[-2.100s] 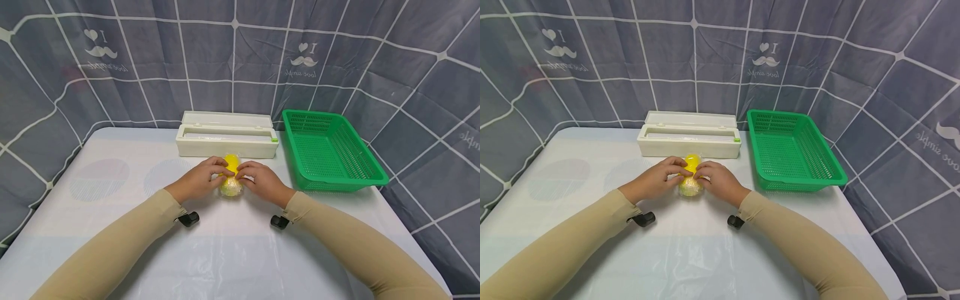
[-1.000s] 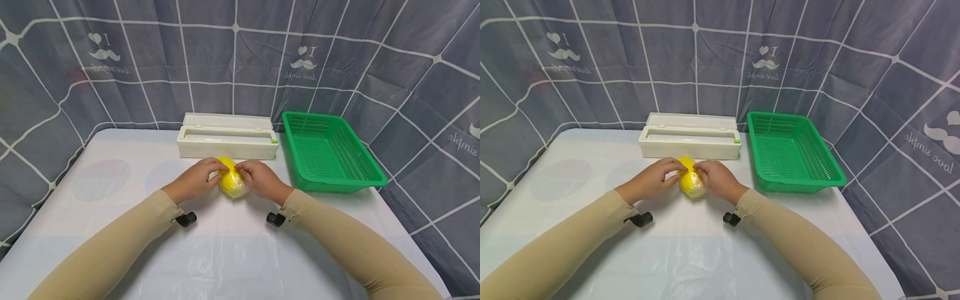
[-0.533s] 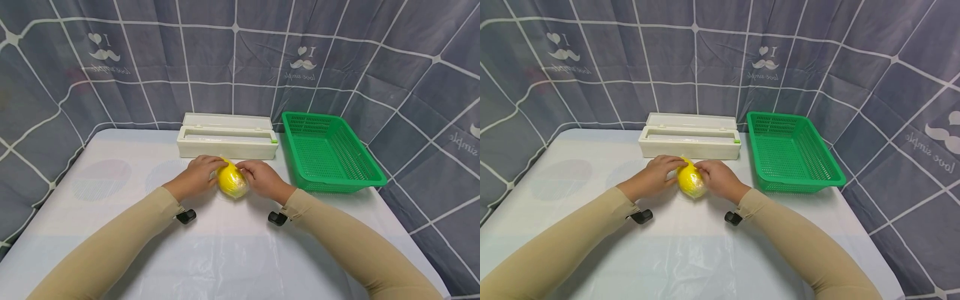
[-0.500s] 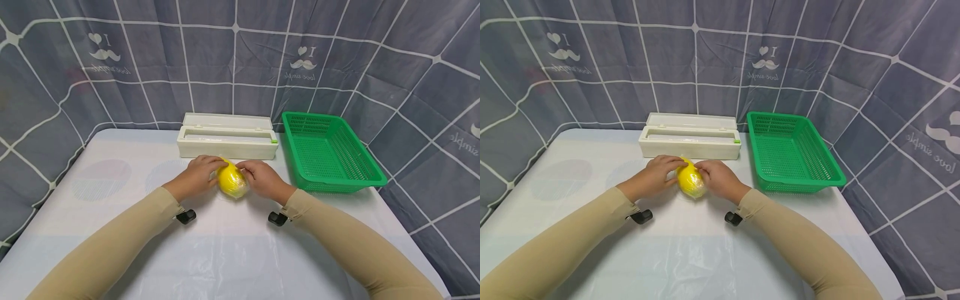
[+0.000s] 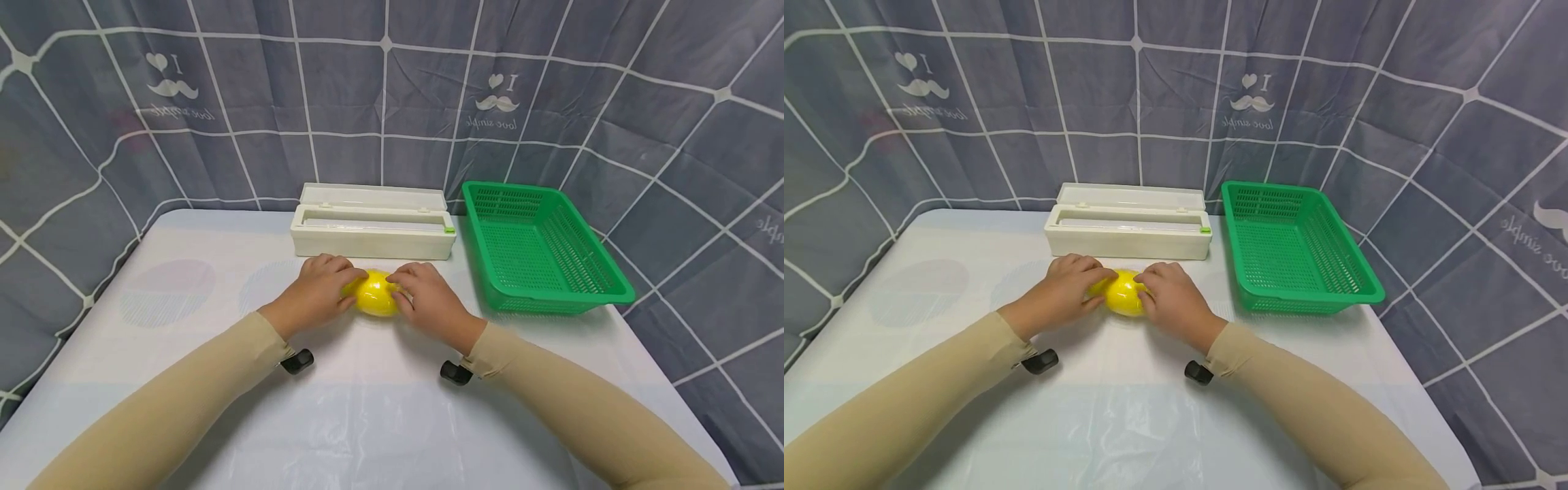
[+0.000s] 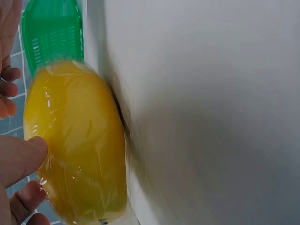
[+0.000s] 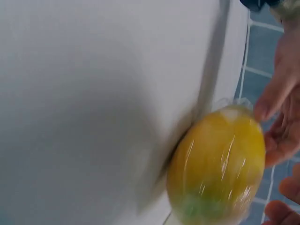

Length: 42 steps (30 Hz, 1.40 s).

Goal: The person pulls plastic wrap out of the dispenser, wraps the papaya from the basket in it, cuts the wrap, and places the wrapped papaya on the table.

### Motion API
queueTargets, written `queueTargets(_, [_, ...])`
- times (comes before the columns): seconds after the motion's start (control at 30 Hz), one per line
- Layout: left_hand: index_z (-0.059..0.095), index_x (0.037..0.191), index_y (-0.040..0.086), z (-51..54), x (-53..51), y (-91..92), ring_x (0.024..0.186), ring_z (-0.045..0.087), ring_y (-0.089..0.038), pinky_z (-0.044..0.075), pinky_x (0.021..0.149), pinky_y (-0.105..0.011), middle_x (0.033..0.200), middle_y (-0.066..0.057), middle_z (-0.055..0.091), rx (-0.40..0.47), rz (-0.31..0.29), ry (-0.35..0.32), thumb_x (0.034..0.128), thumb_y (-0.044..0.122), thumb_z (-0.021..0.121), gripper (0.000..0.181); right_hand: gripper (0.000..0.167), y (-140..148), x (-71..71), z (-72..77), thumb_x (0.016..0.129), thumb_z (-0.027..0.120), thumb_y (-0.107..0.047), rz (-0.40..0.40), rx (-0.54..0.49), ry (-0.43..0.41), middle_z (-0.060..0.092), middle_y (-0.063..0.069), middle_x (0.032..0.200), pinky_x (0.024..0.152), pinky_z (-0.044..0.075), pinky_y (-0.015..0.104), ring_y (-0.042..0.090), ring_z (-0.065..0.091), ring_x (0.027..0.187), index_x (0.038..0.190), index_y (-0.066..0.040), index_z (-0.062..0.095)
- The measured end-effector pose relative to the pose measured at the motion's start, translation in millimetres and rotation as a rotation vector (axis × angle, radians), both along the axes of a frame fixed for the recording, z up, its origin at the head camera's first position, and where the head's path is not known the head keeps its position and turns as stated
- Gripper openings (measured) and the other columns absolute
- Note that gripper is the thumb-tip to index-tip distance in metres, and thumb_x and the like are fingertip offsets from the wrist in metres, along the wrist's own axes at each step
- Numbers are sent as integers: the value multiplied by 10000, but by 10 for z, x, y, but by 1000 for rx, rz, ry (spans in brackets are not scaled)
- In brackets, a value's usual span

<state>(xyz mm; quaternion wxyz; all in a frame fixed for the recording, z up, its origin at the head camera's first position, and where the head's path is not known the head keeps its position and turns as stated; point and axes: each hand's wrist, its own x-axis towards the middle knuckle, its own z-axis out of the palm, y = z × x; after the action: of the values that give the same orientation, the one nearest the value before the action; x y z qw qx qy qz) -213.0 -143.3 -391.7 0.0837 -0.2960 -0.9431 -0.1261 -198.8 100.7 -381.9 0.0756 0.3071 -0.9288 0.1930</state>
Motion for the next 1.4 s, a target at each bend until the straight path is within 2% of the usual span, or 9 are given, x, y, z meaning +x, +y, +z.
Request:
queueTargets(0.13, [703,1308,134,-8,74,7,1183,549,-328,412,1044,-546,1180,-67,656,4,1,42,940,207,792,385,361,-79,195,-49,1004,701,-198,96,168,79,643,147,1343,1058,492,473,348,570,1186,1353,-104,703])
queueTargets(0.3, [717,1254,116,3,143,3,1297,516,-374,374,1118,-592,1303,-105,617,37,7,12,940,234,796,345,459,-123,343,-123,1000,706,-243,110,275,110,582,147,1434,1085,477,468,340,546,1232,1442,-139,638])
queueTargets(0.47, [709,1266,127,50,174,-28,1376,537,-339,366,1141,-598,1411,-96,632,58,-24,-98,972,236,753,316,425,-109,365,-138,995,715,-226,65,270,102,575,161,1473,1088,493,477,356,567,1244,1401,-118,649])
queueTargets(0.67, [679,1350,142,39,169,-73,1285,622,-290,455,1139,-551,1391,-57,622,109,-75,-224,1026,282,697,354,415,-84,325,-152,1000,713,-238,29,249,57,568,180,1501,1124,483,485,366,574,1278,1388,-103,657])
queueTargets(0.77, [680,1374,143,34,175,-98,1200,650,-269,531,1071,-495,1380,-72,599,141,-100,-267,1069,249,626,327,430,-72,316,-150,990,728,-242,18,235,42,568,181,1494,1137,472,489,364,568,1288,1389,-100,656])
queueTargets(0.87, [685,1383,135,27,173,-108,1126,648,-226,556,1004,-436,1357,-91,592,156,-130,-281,1098,165,539,322,437,-55,321,-149,957,777,-227,48,200,39,584,157,1460,1135,480,477,341,576,1283,1362,-102,670])
queueTargets(1.0, [680,1397,132,17,174,-100,1030,630,-179,552,915,-359,1332,-93,591,155,-148,-266,1077,46,474,390,396,-39,339,-163,882,870,-242,162,170,59,613,109,1356,1101,505,433,298,589,1245,1220,-116,706])
queueTargets(1.2, [646,1443,118,36,194,-78,929,586,-139,532,819,-279,1223,-76,608,149,-131,-253,1042,-1,516,438,426,-54,327,-199,832,917,-302,290,291,200,590,61,1255,1059,500,372,256,560,1192,1152,-156,676])
queueTargets(1.4, [608,1485,121,-5,200,-73,829,548,-119,497,736,-233,1172,-62,619,114,-134,-249,997,-10,607,505,324,-72,257,-257,867,889,-250,316,344,341,593,64,1208,1054,501,363,255,567,1145,1090,-164,671])
